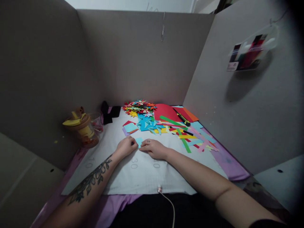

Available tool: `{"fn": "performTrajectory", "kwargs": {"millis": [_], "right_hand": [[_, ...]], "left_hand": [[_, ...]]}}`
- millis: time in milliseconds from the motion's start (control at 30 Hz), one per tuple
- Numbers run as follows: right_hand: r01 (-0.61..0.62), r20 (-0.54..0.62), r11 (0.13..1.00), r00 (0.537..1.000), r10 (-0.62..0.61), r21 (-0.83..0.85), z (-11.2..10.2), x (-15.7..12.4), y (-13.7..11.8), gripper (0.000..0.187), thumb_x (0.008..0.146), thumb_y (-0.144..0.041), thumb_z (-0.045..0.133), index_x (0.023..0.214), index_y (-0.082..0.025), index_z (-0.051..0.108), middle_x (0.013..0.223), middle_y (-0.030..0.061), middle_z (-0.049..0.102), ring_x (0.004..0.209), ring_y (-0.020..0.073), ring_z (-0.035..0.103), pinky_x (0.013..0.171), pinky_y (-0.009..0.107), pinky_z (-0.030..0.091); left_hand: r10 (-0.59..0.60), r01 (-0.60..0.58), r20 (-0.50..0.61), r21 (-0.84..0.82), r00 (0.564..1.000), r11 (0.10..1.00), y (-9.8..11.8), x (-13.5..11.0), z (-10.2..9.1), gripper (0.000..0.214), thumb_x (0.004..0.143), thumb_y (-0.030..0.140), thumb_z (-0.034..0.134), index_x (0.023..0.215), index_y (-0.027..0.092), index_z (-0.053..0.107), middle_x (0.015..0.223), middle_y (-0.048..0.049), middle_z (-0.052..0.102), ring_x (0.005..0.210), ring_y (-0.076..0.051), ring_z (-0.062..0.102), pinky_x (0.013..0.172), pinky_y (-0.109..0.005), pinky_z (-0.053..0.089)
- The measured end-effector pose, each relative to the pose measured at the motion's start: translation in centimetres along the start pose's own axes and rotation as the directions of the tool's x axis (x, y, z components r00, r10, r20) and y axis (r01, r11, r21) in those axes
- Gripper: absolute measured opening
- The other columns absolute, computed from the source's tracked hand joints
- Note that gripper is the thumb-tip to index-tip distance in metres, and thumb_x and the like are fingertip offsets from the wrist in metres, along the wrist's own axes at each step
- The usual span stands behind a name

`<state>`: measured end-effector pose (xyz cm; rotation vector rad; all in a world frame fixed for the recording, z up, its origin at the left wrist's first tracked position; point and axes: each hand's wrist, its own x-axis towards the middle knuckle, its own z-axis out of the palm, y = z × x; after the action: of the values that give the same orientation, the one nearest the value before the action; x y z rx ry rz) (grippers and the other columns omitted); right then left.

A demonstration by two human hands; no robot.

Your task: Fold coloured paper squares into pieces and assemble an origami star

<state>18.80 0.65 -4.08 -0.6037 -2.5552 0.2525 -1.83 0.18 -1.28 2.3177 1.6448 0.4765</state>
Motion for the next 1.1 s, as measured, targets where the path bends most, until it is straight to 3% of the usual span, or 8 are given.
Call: {"fn": "performTrajectory", "kwargs": {"millis": [500,867,1100], "right_hand": [[-0.045,0.042,0.999,0.998,0.045,0.002,-0.7,0.2,-0.8,0.035,0.079,-0.006,0.048,0.109,-0.018,0.062,0.103,0.0094,0.064,0.1,0.0197,0.054,0.086,0.033,0.047],[-0.024,0.066,1.0,0.997,0.025,-0.013,-0.6,0.3,-0.6,0.034,0.08,-0.008,0.05,0.107,-0.021,0.065,0.1,0.0086,0.063,0.096,0.0203,0.052,0.084,0.033,0.046],[-0.097,0.137,0.985,0.984,0.116,-0.14,-0.4,1.0,-1.4,0.041,0.084,-0.012,0.051,0.122,-0.027,0.056,0.098,0.0083,0.056,0.091,0.021,0.047,0.08,0.034,0.041]], "left_hand": [[-0.047,0.047,-0.026,0.01,0.999,0.999,0.4,0.1,0.2,0.019,0.077,0.03,0.051,0.072,0.018,0.065,0.085,-0.0049,0.065,0.076,-0.018,0.059,0.062,-0.025,0.038],[-0.079,0.08,-0.019,0.039,0.997,0.996,0.6,0.2,0.4,0.018,0.077,0.031,0.051,0.072,0.019,0.064,0.085,-0.0056,0.064,0.078,-0.019,0.059,0.064,-0.026,0.04],[-0.072,0.072,-0.023,0.014,0.997,0.997,-0.4,0.2,0.4,0.014,0.077,0.024,0.051,0.088,0.019,0.059,0.094,-0.0063,0.061,0.086,-0.02,0.058,0.073,-0.028,0.044]]}}
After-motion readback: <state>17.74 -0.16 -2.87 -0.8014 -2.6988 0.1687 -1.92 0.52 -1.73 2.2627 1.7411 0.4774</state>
